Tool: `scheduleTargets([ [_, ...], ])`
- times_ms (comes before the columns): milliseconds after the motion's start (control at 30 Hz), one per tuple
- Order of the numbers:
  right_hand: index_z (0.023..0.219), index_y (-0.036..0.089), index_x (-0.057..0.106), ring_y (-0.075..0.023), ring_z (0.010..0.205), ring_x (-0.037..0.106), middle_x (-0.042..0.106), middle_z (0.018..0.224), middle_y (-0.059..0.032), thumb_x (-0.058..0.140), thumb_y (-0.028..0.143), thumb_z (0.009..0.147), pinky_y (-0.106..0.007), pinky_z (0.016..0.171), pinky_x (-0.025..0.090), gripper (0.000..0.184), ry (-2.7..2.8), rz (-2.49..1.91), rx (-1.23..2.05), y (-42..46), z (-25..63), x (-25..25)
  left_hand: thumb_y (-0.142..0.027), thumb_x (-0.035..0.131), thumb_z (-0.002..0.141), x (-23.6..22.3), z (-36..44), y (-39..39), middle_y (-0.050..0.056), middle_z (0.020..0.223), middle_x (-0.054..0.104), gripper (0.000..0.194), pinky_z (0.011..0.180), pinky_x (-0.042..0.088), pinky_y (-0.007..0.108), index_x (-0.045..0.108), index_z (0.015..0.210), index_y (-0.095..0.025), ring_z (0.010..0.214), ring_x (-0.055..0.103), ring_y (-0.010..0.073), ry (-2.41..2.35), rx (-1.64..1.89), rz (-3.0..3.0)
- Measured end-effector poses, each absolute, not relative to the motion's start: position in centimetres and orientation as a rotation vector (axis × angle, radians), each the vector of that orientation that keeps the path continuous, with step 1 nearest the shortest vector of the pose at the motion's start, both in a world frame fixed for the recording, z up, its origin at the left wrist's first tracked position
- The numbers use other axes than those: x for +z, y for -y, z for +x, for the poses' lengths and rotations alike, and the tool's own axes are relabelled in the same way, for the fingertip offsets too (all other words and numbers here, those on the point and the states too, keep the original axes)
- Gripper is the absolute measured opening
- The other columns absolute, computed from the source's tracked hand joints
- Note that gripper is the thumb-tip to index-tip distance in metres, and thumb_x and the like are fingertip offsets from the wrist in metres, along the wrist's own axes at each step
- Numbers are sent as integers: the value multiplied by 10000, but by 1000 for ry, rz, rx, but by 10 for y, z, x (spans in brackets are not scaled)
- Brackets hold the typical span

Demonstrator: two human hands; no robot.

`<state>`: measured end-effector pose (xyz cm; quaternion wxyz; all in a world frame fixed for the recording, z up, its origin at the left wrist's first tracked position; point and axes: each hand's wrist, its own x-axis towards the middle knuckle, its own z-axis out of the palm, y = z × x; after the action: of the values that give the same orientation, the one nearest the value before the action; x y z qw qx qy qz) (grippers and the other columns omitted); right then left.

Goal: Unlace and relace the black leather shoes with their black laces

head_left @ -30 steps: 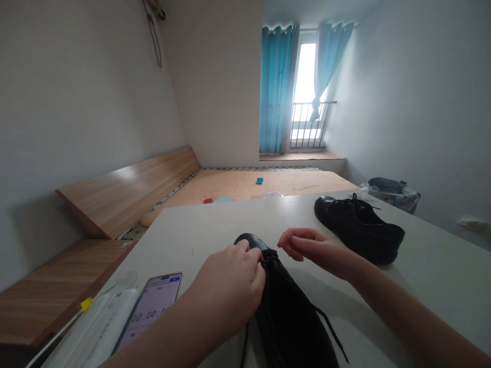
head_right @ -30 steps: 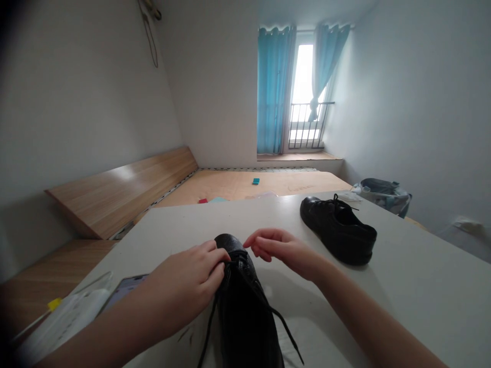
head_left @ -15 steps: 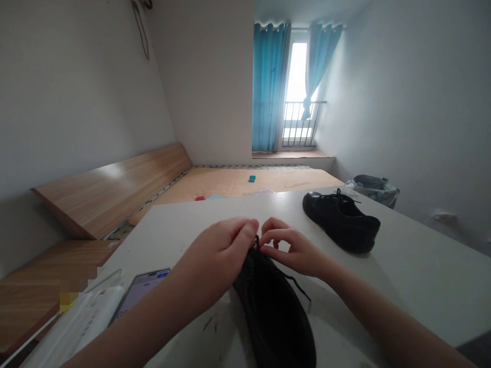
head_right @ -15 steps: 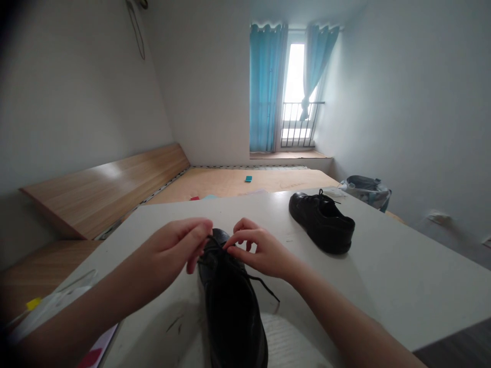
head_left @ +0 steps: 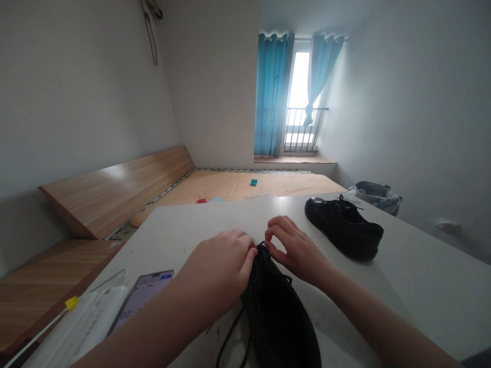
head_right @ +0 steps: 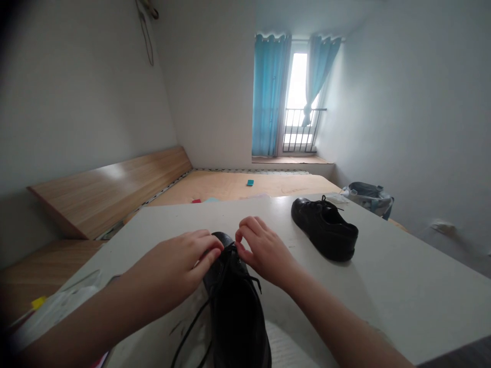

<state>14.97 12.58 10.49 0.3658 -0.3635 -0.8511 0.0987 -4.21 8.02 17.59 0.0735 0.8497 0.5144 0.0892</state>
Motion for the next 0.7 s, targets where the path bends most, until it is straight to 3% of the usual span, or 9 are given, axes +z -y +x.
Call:
scheduleTargets([
  [167,898,213,574,-240,955,472,567,974,-86,487,254,939,-414,843,388,105,2196,-937,142,-121,148,109,-235,356,945,162,-36,-82,122,1083,611,325,931,441,433,657,1033,-147,1065,560,285,-1505,220,2559],
  [400,814,206,563,-194,861,477,531,886,-37,561,291,891,-337,758,418,114,2094,-914,819,-126,151,104,-239,366,952,157,-37,-84,108,1101,569,290,998,409,417,624,1031,-131,1094,497,261,-1428,193,2553],
  [567,768,188,571,-186,919,489,524,923,-42,538,373,911,-342,878,381,236,1937,-758,1141,-123,153,109,-247,380,949,157,-35,-83,111,1101,564,279,986,414,438,619,1029,-128,1090,491,273,-1443,205,2549],
  [633,702,187,539,-174,816,508,519,802,-28,527,412,909,-331,794,413,306,1840,-687,1292,-122,156,113,-247,381,948,157,-34,-83,112,1110,564,278,976,422,439,621,1028,-132,1093,494,276,-1453,205,2549],
  [700,603,206,422,-138,620,448,406,608,24,509,453,904,-321,703,428,399,1728,-620,1396,-123,163,117,-252,390,945,157,-34,-83,113,1113,568,274,969,428,437,621,1031,-132,1090,498,277,-1461,198,2546],
])
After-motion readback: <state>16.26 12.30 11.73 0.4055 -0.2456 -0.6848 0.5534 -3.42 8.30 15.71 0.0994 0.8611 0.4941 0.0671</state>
